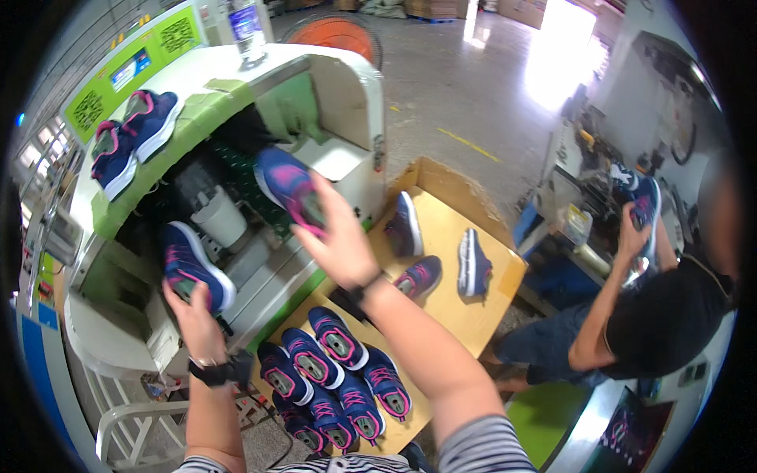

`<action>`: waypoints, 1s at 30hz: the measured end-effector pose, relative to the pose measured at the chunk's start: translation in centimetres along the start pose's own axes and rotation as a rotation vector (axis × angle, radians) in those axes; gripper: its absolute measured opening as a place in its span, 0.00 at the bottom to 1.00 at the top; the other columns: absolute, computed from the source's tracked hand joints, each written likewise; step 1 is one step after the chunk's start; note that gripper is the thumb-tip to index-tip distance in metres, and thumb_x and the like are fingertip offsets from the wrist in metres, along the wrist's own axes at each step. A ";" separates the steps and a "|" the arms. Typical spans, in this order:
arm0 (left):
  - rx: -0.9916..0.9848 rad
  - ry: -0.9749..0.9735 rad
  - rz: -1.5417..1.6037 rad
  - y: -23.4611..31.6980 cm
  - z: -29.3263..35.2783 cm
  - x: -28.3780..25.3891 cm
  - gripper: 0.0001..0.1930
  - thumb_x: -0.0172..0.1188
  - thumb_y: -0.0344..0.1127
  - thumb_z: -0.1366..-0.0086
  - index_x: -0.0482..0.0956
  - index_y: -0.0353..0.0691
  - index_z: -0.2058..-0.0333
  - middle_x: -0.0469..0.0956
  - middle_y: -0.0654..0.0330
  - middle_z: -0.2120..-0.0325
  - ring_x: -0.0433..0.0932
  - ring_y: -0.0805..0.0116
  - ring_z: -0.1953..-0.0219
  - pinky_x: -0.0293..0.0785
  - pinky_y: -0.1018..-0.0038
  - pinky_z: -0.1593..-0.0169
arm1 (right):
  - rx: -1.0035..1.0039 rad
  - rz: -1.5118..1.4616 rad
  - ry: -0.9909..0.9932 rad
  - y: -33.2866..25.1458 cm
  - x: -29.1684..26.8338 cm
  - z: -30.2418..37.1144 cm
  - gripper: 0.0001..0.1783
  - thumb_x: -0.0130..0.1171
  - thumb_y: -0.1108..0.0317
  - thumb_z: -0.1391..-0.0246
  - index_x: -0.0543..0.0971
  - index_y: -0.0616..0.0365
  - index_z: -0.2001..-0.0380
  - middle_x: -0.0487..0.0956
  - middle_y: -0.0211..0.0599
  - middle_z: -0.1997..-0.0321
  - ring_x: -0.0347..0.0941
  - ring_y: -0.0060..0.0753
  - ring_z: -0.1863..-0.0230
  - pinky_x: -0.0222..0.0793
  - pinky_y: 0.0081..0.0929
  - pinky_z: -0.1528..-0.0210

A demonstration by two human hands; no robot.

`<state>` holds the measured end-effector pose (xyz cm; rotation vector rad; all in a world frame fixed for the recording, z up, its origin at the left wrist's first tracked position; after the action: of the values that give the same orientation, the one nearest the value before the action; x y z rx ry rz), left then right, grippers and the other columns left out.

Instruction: The person picks up shoes from a table, places them onto a conveyor belt, and then removes shoes from the conveyor belt to place them back on the table.

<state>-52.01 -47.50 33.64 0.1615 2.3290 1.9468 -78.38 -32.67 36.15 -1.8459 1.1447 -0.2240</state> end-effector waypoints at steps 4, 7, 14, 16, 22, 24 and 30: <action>0.161 0.055 -0.382 -3.7 -9.2 -3.3 0.38 0.61 0.37 0.34 0.52 0.26 0.33 0.62 0.47 0.37 0.64 0.60 0.39 0.56 0.69 0.34 | 0.031 0.225 -0.040 6.6 12.9 -7.3 0.46 0.63 0.68 0.48 0.52 0.53 0.29 0.61 0.60 0.31 0.60 0.62 0.33 0.56 0.44 0.30; 0.157 -0.039 -0.249 -1.4 -5.1 -1.8 0.39 0.54 0.48 0.29 0.50 0.24 0.32 0.52 0.41 0.31 0.50 0.54 0.29 0.45 0.68 0.29 | 0.029 0.234 0.021 7.3 12.0 -4.5 0.36 0.63 0.65 0.47 0.63 0.55 0.35 0.67 0.58 0.35 0.65 0.57 0.37 0.60 0.46 0.34; 0.451 -0.506 -0.581 -1.4 8.5 1.6 0.29 0.55 0.26 0.40 0.65 0.38 0.38 0.58 0.49 0.35 0.57 0.52 0.32 0.50 0.59 0.31 | 0.687 0.931 0.439 21.2 -20.0 14.1 0.53 0.72 0.50 0.59 0.58 0.55 0.32 0.63 0.56 0.33 0.58 0.58 0.32 0.52 0.46 0.30; 0.414 -0.806 -0.569 -2.6 11.3 8.4 0.29 0.59 0.30 0.40 0.65 0.36 0.39 0.59 0.46 0.36 0.57 0.48 0.32 0.50 0.58 0.30 | 0.906 0.556 0.391 26.4 -23.8 22.7 0.55 0.72 0.52 0.61 0.57 0.53 0.31 0.66 0.57 0.36 0.58 0.57 0.32 0.54 0.47 0.31; 0.185 -1.231 -0.776 -14.5 16.0 26.6 0.53 0.68 0.54 0.46 0.48 0.38 0.30 0.48 0.41 0.30 0.45 0.43 0.27 0.43 0.47 0.29 | 0.771 1.063 0.343 14.5 -18.9 30.5 0.56 0.77 0.60 0.68 0.60 0.50 0.33 0.66 0.50 0.38 0.63 0.57 0.39 0.58 0.49 0.36; 0.222 -1.184 -0.838 -18.7 15.9 29.5 0.54 0.71 0.49 0.50 0.49 0.42 0.30 0.54 0.39 0.32 0.53 0.42 0.30 0.51 0.49 0.31 | 0.717 0.991 0.248 9.1 -17.4 32.6 0.59 0.80 0.58 0.72 0.61 0.49 0.33 0.64 0.49 0.36 0.62 0.58 0.39 0.58 0.50 0.38; 0.001 -1.283 -0.538 -23.0 24.8 27.9 0.52 0.69 0.38 0.48 0.43 0.22 0.35 0.73 0.32 0.51 0.75 0.39 0.48 0.71 0.60 0.43 | 0.898 0.291 0.329 10.9 -15.4 39.1 0.51 0.70 0.68 0.55 0.53 0.59 0.31 0.70 0.63 0.42 0.70 0.62 0.43 0.67 0.45 0.42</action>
<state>-76.39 -23.32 6.30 0.5201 1.2966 1.0152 -71.43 1.59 10.35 -0.8595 1.2328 -0.7540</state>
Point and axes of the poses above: each hand's wrist, its own z-axis away from the middle knuckle, its own x-axis out of the palm, y = z × x, the point moved 8 cm from there along -z, towards the middle knuckle
